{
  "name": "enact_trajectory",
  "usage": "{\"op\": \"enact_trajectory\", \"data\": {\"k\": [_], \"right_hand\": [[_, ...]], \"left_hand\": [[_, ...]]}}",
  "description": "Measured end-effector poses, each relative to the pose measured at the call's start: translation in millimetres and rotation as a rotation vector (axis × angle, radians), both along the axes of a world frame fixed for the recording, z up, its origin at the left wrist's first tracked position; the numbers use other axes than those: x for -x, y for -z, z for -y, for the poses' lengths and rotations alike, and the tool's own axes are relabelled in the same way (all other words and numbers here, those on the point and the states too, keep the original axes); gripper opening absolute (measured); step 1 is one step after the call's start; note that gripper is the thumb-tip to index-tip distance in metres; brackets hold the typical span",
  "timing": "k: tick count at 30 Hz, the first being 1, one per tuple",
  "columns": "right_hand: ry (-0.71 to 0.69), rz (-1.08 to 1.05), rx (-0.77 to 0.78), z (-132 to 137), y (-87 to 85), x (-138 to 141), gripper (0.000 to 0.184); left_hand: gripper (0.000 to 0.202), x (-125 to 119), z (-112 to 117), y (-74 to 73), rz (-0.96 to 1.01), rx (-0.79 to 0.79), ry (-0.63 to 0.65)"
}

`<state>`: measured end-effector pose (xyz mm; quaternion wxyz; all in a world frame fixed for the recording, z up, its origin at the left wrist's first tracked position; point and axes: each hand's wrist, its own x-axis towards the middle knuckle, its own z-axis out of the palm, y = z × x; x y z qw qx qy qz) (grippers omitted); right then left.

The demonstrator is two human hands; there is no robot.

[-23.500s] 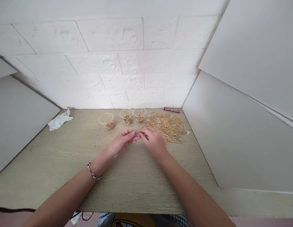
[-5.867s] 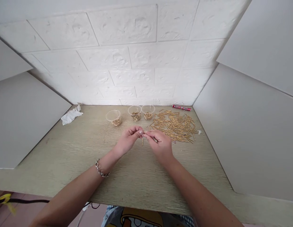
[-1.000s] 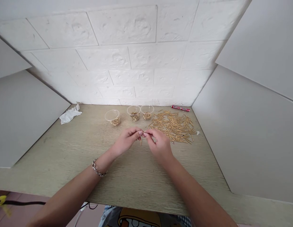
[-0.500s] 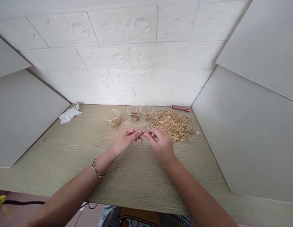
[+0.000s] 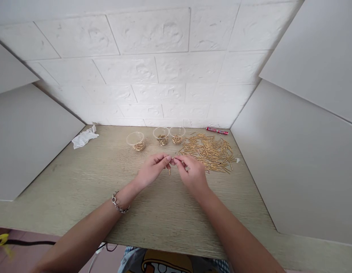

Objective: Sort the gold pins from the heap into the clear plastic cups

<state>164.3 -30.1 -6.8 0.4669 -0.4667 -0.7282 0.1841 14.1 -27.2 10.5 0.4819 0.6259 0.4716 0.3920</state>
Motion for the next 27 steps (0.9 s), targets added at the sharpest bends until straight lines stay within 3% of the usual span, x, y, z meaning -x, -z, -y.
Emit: {"op": "enact_trajectory", "data": {"k": [6,15,27], "right_hand": [[0.034,0.039,0.088,1.7,-0.4,1.7,0.021],[-0.023,-0.068,0.059,-1.2,0.0,1.1,0.013],[0.028,-0.122,0.024,2.0,2.2,2.6,0.012]], "left_hand": [[0.04,2.5,1.9,-1.4,-0.161,-0.061,0.004],[0.017,-2.2,-3.6,5.0,0.096,0.031,-0.004],[0.018,-2.9,-4.4,4.2,0.13,0.092,-0.037]]}}
